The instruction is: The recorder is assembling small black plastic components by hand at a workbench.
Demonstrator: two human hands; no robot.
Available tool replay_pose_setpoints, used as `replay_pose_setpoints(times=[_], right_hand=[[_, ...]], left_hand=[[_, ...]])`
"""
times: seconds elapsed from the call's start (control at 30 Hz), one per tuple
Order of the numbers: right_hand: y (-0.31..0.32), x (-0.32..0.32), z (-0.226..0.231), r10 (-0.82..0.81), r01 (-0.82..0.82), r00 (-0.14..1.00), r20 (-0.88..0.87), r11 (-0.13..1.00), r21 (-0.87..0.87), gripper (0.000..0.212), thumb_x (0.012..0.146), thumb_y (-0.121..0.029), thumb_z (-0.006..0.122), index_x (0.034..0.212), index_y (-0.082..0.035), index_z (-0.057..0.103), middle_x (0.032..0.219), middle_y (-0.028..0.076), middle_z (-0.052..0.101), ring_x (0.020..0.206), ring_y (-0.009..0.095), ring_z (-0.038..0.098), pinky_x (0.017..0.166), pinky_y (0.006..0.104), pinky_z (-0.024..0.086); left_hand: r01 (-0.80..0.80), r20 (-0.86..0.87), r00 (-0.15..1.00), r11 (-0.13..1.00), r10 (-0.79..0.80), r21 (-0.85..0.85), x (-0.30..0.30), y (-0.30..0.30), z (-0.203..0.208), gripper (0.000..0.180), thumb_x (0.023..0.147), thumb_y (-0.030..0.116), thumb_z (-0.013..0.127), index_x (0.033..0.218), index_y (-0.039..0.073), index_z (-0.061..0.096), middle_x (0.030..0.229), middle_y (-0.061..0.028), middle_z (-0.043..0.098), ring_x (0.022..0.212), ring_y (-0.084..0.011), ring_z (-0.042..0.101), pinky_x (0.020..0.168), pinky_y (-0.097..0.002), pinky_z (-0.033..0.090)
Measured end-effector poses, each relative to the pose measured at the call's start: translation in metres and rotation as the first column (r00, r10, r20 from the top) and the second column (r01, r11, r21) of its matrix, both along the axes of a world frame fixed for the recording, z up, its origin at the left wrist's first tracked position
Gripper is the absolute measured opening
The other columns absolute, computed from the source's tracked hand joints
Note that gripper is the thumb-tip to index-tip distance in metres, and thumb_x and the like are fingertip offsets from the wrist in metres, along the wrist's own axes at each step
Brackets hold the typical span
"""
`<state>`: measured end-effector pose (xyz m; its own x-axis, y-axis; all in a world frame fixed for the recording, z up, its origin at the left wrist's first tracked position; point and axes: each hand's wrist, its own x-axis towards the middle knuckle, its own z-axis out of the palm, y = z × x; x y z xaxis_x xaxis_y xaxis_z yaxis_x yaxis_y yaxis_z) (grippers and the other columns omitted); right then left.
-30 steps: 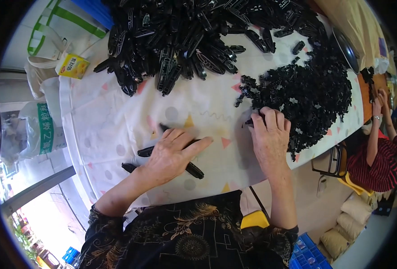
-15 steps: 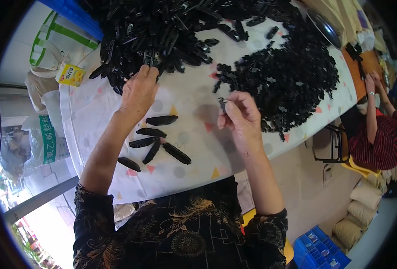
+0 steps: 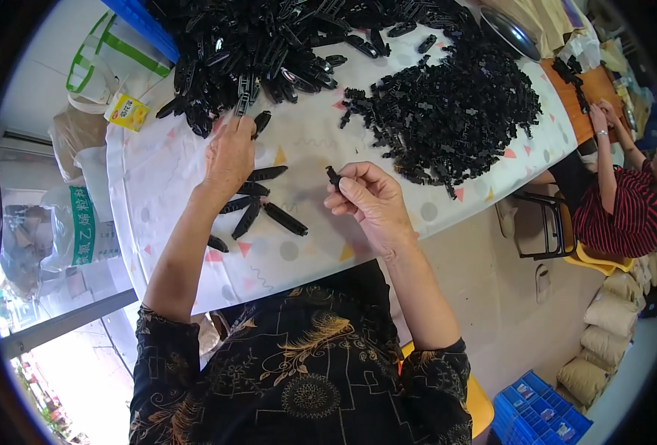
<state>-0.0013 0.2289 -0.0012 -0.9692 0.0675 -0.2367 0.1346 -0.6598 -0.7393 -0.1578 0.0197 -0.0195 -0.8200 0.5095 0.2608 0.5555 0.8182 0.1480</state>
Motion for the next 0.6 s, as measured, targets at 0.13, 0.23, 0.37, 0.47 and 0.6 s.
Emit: replay_pose_setpoints(times=[0.13, 0.23, 0.37, 0.47, 0.6], right_hand=[[-0.012, 0.007, 0.006, 0.018, -0.022, 0.999, 0.028, 0.985, 0.173, 0.012, 0.09, -0.009, 0.059, 0.099, -0.001, 0.057, 0.088, 0.01, 0.065, 0.071, 0.015, 0.065, 0.059, 0.0246, 0.053], [-0.016, 0.011, 0.008, 0.035, -0.035, 0.999, 0.002, 0.989, 0.146, 0.014, 0.089, -0.012, 0.061, 0.099, -0.002, 0.058, 0.087, 0.01, 0.065, 0.073, 0.016, 0.065, 0.064, 0.0256, 0.052], [-0.02, 0.011, 0.004, -0.05, 0.056, 0.998, -0.048, 0.992, 0.117, 0.015, 0.089, -0.015, 0.062, 0.097, -0.003, 0.059, 0.09, 0.008, 0.065, 0.08, 0.016, 0.064, 0.071, 0.0266, 0.049], [-0.036, 0.007, 0.004, -0.217, 0.232, 0.972, -0.092, 0.951, 0.203, 0.013, 0.088, -0.016, 0.063, 0.092, -0.005, 0.06, 0.097, 0.006, 0.064, 0.087, 0.014, 0.061, 0.079, 0.0283, 0.046], [-0.046, 0.008, 0.007, -0.25, 0.253, 0.96, -0.126, 0.967, 0.013, 0.017, 0.087, -0.018, 0.064, 0.096, -0.003, 0.063, 0.111, 0.005, 0.061, 0.091, 0.011, 0.056, 0.085, 0.0285, 0.043]], left_hand=[[-0.053, 0.153, 0.987, 0.997, 0.043, 0.062, 0.005, -0.004, 0.002, 0.02, 0.077, -0.002, 0.053, 0.096, 0.004, 0.048, 0.093, -0.0127, 0.058, 0.088, -0.0297, 0.06, 0.068, -0.0387, 0.05], [-0.144, 0.479, 0.875, 0.906, -0.071, 0.398, 0.015, -0.004, 0.009, 0.024, 0.081, 0.001, 0.053, 0.104, 0.006, 0.047, 0.099, -0.0115, 0.06, 0.085, -0.024, 0.062, 0.067, -0.0335, 0.049], [-0.469, 0.673, 0.408, 0.491, -0.618, 0.735, 0.057, 0.011, 0.041, 0.034, 0.088, 0.004, 0.053, 0.12, 0.008, 0.043, 0.108, -0.0094, 0.061, 0.085, -0.0137, 0.061, 0.068, -0.0231, 0.048], [-0.526, 0.615, 0.334, 0.4, -0.714, 0.75, 0.084, 0.019, 0.047, 0.042, 0.088, 0.002, 0.05, 0.128, 0.005, 0.037, 0.104, -0.0078, 0.06, 0.089, -0.0119, 0.058, 0.073, -0.0245, 0.048], [-0.494, 0.573, 0.369, 0.369, -0.732, 0.788, 0.097, 0.027, 0.041, 0.045, 0.089, 0.0, 0.051, 0.13, 0.009, 0.036, 0.108, -0.009, 0.06, 0.091, -0.0138, 0.059, 0.074, -0.0244, 0.049]])
